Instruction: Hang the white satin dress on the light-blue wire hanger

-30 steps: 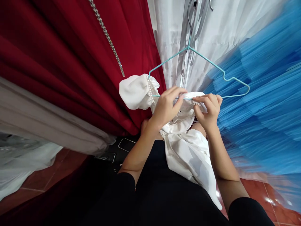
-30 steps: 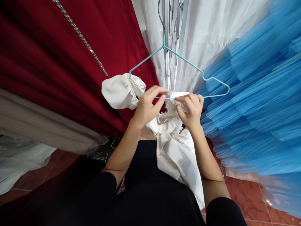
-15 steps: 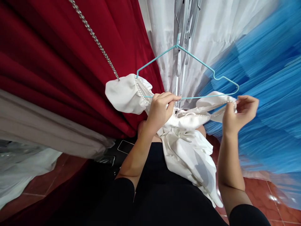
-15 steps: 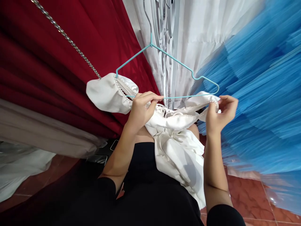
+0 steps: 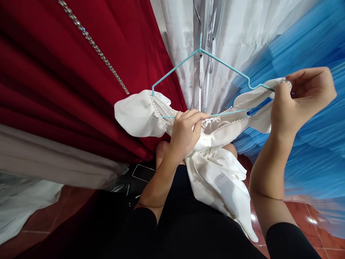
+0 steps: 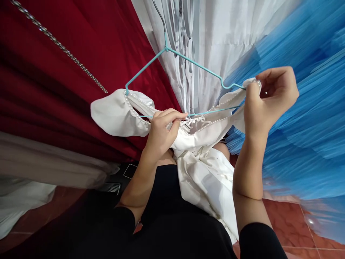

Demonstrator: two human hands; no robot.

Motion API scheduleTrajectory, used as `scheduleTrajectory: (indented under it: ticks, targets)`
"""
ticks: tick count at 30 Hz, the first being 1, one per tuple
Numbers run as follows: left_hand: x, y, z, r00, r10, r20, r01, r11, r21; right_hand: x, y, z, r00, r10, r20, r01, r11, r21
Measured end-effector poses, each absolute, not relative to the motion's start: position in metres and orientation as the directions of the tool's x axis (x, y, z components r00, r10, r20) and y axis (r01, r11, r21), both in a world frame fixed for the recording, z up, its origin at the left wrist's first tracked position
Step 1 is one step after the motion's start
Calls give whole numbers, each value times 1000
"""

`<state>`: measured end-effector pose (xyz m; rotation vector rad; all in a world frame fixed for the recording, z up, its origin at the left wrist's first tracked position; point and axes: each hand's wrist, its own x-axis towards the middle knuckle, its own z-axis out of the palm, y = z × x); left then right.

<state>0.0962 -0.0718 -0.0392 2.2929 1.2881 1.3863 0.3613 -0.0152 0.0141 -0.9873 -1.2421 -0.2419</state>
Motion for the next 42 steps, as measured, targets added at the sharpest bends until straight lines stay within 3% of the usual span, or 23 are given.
scheduleTrajectory:
  ticks: [5, 10, 13, 15, 19, 24, 31, 34, 37, 42]
  targets:
    - [100, -64, -46, 189, 734, 652, 591, -616, 521, 319, -21, 26, 214, 437, 873, 587, 657, -473]
    - [99, -56, -51, 175, 728, 662, 622, -603, 499, 282, -51, 4, 10, 256, 967, 554, 803, -218]
    - [97, -51, -55, 184, 719, 670, 639, -605, 475, 268, -49, -32, -163, 426, 890, 521, 803, -289]
    - [97, -46, -61, 177, 705, 687, 648, -609, 458, 261, -37, -59, -230, 508, 830, 599, 746, -291]
    - [97, -35, -76, 112, 587, 802, 642, -659, 393, 251, -15, -92, -156, 475, 866, 690, 679, -249]
    - [67, -28, -80, -199, 360, 912, 672, -627, 394, 241, -24, -89, -131, 473, 871, 597, 739, -311]
    - [4, -4, -67, -281, 356, 891, 810, -409, 419, 246, -30, -86, -152, 513, 845, 611, 721, -328]
    - [-13, 12, -53, -310, 386, 869, 746, -468, 474, 253, -27, -84, -144, 500, 854, 612, 723, -320]
    - [-35, 20, -38, -442, 375, 815, 641, -503, 580, 259, -26, -83, -147, 530, 835, 643, 693, -326]
    - [-65, -3, -51, -614, 206, 762, 615, -479, 626, 259, -29, -79, -211, 556, 804, 649, 695, -309]
